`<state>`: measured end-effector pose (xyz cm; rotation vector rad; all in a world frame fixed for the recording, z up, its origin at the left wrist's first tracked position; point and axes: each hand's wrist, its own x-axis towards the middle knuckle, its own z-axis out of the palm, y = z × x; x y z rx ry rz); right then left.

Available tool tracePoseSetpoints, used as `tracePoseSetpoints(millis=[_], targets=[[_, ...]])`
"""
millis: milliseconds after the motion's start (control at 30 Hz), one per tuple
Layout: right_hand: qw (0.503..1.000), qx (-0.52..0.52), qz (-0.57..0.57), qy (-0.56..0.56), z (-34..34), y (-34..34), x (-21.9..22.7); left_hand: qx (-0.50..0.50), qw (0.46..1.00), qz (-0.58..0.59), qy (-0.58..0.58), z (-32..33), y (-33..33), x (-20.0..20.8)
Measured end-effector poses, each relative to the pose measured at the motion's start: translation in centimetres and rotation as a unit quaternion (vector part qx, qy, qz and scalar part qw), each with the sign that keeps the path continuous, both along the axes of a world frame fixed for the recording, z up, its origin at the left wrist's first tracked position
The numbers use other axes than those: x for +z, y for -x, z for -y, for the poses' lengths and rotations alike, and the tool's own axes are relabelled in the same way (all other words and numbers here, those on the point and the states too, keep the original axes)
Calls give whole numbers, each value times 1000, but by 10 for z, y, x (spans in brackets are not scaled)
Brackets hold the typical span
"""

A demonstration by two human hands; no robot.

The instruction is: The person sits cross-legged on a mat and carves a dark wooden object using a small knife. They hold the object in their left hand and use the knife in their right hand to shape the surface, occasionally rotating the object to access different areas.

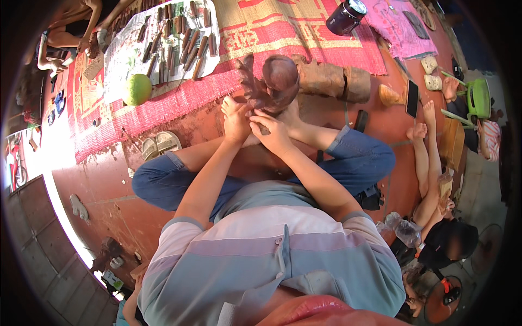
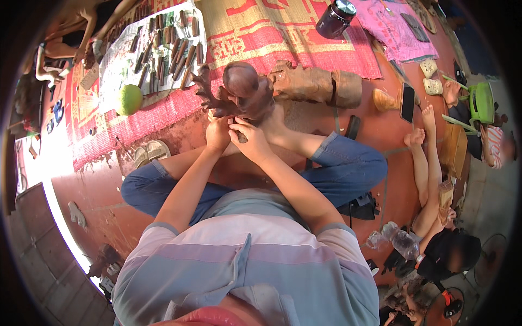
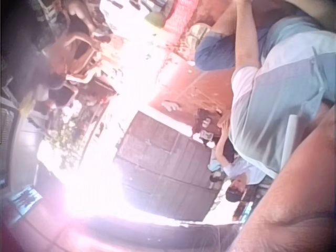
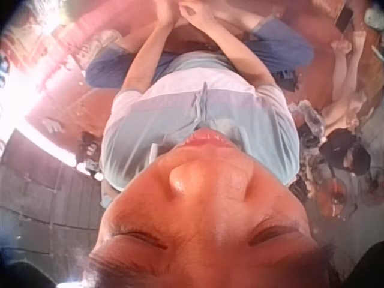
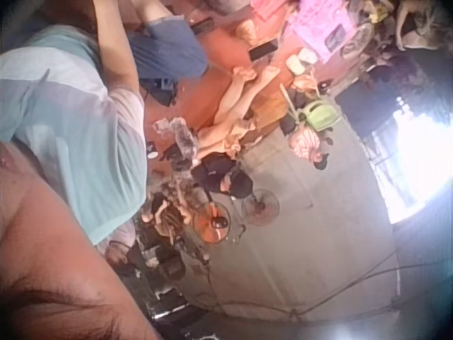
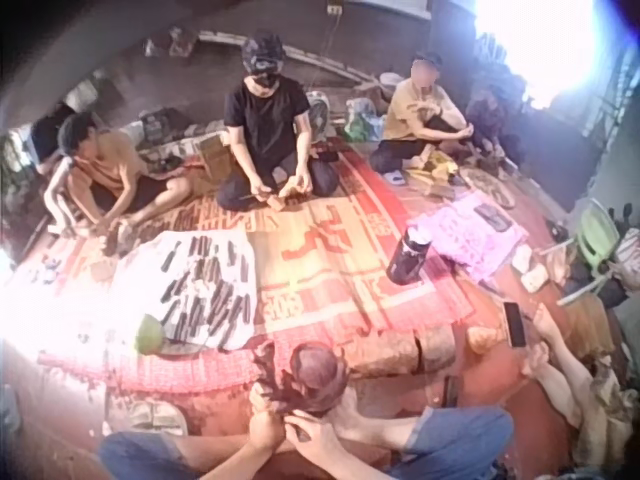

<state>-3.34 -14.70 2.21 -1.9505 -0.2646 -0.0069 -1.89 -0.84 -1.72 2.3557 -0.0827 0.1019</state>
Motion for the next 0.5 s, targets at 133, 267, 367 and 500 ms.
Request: tracePoseSetpoints(millis=[133,267,367,500], targets=[[999,33,-15,36,9,14,-6,21,998,13,52,8,17,-9],[999,44,-12,16,11,-1,3,-12,999,-12,38,6,6,14],[1000,19,16,13,3,-6,1,4,1000,-7,-28,0,-6,-11],[995,61,-43,65,17,24,-1,-42,999,25,-3,6,21,-6]])
